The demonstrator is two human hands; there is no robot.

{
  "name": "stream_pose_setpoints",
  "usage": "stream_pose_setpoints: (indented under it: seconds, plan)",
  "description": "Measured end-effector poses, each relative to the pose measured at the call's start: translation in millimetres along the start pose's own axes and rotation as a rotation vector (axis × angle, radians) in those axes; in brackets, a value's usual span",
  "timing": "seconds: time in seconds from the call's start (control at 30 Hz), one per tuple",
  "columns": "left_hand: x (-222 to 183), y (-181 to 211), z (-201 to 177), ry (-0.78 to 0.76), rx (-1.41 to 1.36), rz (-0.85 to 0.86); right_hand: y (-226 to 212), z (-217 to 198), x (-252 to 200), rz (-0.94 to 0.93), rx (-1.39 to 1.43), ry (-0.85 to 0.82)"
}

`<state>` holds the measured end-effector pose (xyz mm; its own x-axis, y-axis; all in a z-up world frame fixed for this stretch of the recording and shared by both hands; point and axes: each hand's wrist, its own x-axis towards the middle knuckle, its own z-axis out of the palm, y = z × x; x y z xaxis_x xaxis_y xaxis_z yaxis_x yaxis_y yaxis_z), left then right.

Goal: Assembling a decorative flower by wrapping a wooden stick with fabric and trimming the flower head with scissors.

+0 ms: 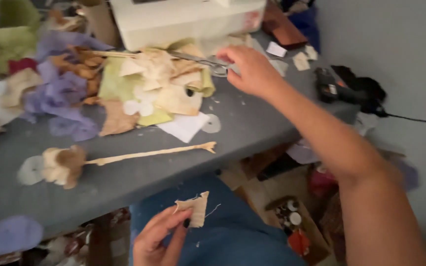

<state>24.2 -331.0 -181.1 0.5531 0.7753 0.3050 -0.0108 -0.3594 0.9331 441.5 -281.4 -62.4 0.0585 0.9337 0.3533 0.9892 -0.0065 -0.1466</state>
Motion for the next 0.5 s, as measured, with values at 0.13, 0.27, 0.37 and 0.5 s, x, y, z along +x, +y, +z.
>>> stream_pose_setpoints:
  seconds: [0.13,0.27,0.37,0.5]
  plan:
    - [3,-2,-12,0.031,0.058,0.045,38,34,52,0.103,-0.080,-0.220]
    - [12,2,-25,0.006,0.074,0.050,38,34,68,0.099,-0.231,-0.346]
    - [17,5,-25,0.025,-0.029,0.033,37,20,70,0.033,-0.309,-0.384]
    - [16,-1,-23,0.061,-0.108,0.030,39,-12,66,0.025,-0.619,-0.398]
